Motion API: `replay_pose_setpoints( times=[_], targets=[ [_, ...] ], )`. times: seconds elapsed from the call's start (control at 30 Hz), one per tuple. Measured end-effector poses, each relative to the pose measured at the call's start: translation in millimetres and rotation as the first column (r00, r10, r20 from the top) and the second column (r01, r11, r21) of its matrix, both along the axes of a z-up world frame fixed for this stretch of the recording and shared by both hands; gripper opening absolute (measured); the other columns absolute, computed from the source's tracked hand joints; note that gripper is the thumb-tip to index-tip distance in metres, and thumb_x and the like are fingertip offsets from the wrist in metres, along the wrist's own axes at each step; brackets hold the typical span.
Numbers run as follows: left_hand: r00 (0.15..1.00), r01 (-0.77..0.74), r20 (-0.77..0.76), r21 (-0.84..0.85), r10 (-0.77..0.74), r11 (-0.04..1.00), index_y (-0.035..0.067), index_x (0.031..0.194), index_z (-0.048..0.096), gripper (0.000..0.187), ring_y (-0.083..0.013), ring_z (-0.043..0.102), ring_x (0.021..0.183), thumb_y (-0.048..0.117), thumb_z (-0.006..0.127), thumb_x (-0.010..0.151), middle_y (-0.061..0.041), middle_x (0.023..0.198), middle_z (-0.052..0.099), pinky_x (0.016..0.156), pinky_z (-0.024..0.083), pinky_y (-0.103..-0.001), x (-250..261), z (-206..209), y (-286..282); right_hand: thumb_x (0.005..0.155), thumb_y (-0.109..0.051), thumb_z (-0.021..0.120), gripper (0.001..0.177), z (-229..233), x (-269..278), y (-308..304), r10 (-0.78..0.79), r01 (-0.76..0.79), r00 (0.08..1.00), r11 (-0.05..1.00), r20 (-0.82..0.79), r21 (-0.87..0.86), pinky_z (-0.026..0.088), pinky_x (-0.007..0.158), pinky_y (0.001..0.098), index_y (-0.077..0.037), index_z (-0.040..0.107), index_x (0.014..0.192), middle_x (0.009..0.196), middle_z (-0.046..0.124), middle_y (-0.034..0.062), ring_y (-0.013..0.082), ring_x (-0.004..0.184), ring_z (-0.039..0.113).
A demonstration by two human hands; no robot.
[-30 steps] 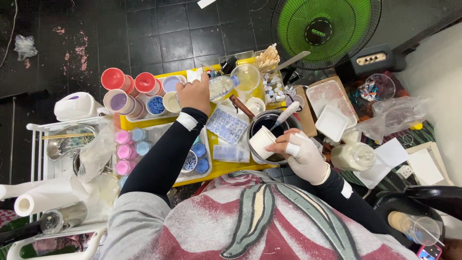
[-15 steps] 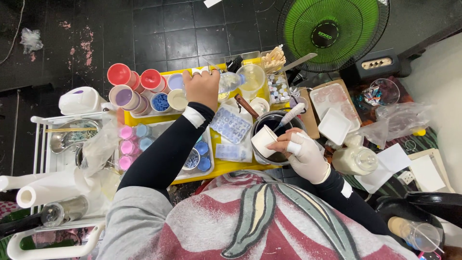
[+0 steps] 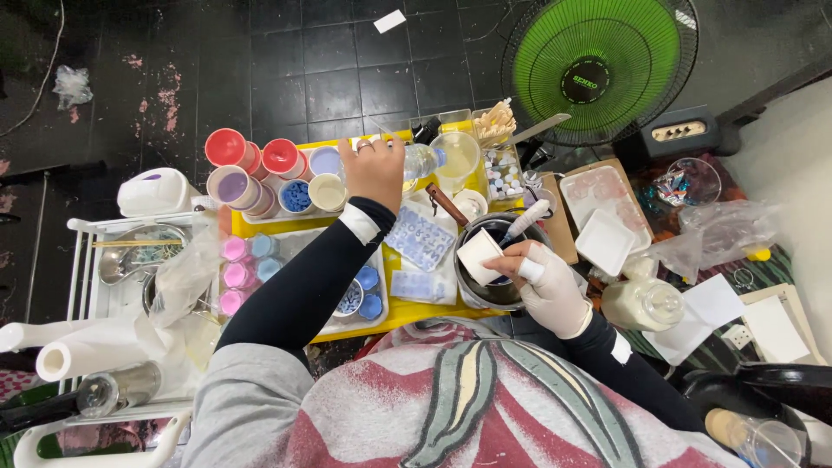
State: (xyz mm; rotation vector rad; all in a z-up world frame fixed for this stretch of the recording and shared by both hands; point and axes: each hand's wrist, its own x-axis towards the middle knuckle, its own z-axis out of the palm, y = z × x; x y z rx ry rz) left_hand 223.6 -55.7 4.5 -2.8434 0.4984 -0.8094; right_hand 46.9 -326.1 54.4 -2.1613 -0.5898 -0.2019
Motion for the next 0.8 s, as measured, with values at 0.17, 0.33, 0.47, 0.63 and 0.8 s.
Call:
replay_pose_setpoints(
  times=[0.17, 0.33, 0.47, 0.63, 0.8],
  targets=[
    [0.999, -0.027, -0.024, 0.022, 0.028, 0.999, 0.012, 0.112, 0.07, 0.029, -0.0282, 0.067, 0.084, 0.015, 0.066, 0.084, -0.007, 0.085, 0.068, 0.089, 0.041, -0.059, -1, 4, -5, 0.086, 0.004, 0.069, 0.029, -1, 3, 0, 0.011, -0.011, 1.0, 1.0, 0.029, -0.005, 0.052, 0.081, 0.0339, -0.011, 0.074, 0.11, 0.101, 0.066, 0.0072, 0.0251, 0.092, 0.065],
    [0.998, -0.018, -0.062, 0.038, 0.02, 0.999, 0.013, 0.104, 0.068, 0.019, -0.0267, 0.065, 0.08, 0.014, 0.067, 0.086, -0.005, 0.082, 0.065, 0.078, 0.042, -0.053, -5, 11, -7, 0.086, 0.005, 0.069, 0.03, -3, 2, 0, 0.003, -0.004, 1.0, 1.0, 0.029, 0.024, 0.052, 0.082, 0.034, -0.011, 0.074, 0.111, 0.103, 0.067, 0.0081, 0.0257, 0.094, 0.066],
    [0.998, 0.008, -0.062, 0.044, -0.005, 0.999, 0.015, 0.096, 0.067, 0.011, -0.0269, 0.065, 0.085, 0.016, 0.066, 0.085, -0.005, 0.085, 0.066, 0.082, 0.043, -0.053, -5, 17, -9, 0.087, 0.006, 0.069, 0.029, -6, 2, 0, -0.022, 0.02, 0.999, 0.998, 0.028, 0.064, 0.053, 0.083, 0.0327, -0.01, 0.074, 0.11, 0.103, 0.067, 0.0086, 0.025, 0.094, 0.067],
    [0.999, 0.031, -0.027, 0.044, -0.03, 0.999, 0.014, 0.094, 0.068, 0.01, -0.0285, 0.065, 0.095, 0.015, 0.064, 0.084, -0.008, 0.09, 0.068, 0.098, 0.04, -0.056, -2, 17, -11, 0.088, 0.008, 0.068, 0.029, -9, 2, 1, -0.038, 0.038, 0.999, 0.995, 0.001, 0.09, 0.054, 0.084, 0.0315, -0.009, 0.075, 0.111, 0.103, 0.066, 0.0092, 0.0242, 0.095, 0.068],
    [1.0, 0.02, 0.002, 0.095, -0.02, 0.995, 0.012, 0.094, 0.069, 0.008, -0.0314, 0.063, 0.105, 0.014, 0.063, 0.089, -0.01, 0.088, 0.067, 0.118, 0.027, -0.058, -1, 31, -17, 0.086, 0.009, 0.067, 0.031, -11, 3, 2, -0.029, 0.03, 1.0, 0.996, -0.01, 0.088, 0.053, 0.084, 0.0313, -0.009, 0.075, 0.11, 0.103, 0.066, 0.0096, 0.0242, 0.095, 0.067]
  ],
)
